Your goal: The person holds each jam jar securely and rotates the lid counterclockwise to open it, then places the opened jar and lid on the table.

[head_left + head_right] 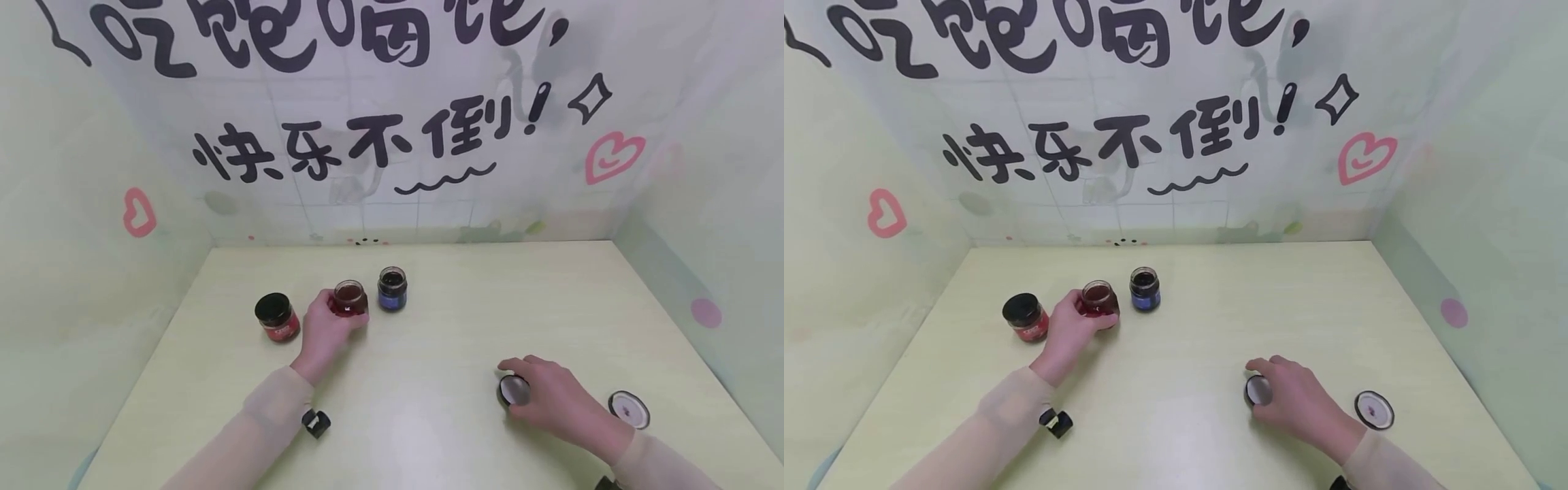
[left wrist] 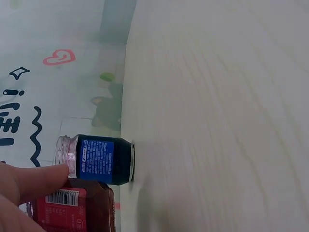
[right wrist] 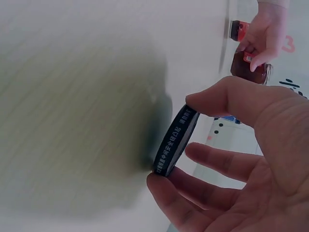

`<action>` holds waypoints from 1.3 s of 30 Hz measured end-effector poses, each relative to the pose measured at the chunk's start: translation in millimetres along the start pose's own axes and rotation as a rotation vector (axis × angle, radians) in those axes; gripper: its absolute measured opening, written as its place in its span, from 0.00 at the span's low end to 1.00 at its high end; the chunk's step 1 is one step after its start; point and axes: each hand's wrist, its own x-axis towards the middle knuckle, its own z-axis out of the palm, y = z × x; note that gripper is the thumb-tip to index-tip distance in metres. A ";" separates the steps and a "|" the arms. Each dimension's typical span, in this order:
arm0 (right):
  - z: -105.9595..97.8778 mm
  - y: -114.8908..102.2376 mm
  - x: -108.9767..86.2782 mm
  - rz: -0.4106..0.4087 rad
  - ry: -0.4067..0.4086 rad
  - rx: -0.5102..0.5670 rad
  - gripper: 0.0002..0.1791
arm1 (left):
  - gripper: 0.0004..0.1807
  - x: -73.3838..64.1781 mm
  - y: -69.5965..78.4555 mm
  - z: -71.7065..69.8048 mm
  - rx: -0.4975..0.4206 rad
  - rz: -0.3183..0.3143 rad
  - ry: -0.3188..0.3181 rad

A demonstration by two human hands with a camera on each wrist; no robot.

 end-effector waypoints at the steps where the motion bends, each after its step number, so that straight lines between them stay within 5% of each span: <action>1: 0.2 1.4 -2.1 -0.008 0.007 -0.018 0.26 | 0.32 2.4 -0.3 0.4 0.003 -0.007 0.001; 14: -4.9 19.9 -24.6 0.050 0.026 -0.083 0.25 | 0.33 29.4 -1.2 5.0 0.053 -0.029 0.030; 25: -8.3 43.6 -51.9 0.065 0.023 -0.143 0.28 | 0.33 39.9 -7.0 9.1 0.063 -0.044 0.016; 39: -5.2 61.2 -74.3 0.019 0.147 -0.231 0.27 | 0.35 44.9 -7.5 11.7 0.084 -0.045 -0.012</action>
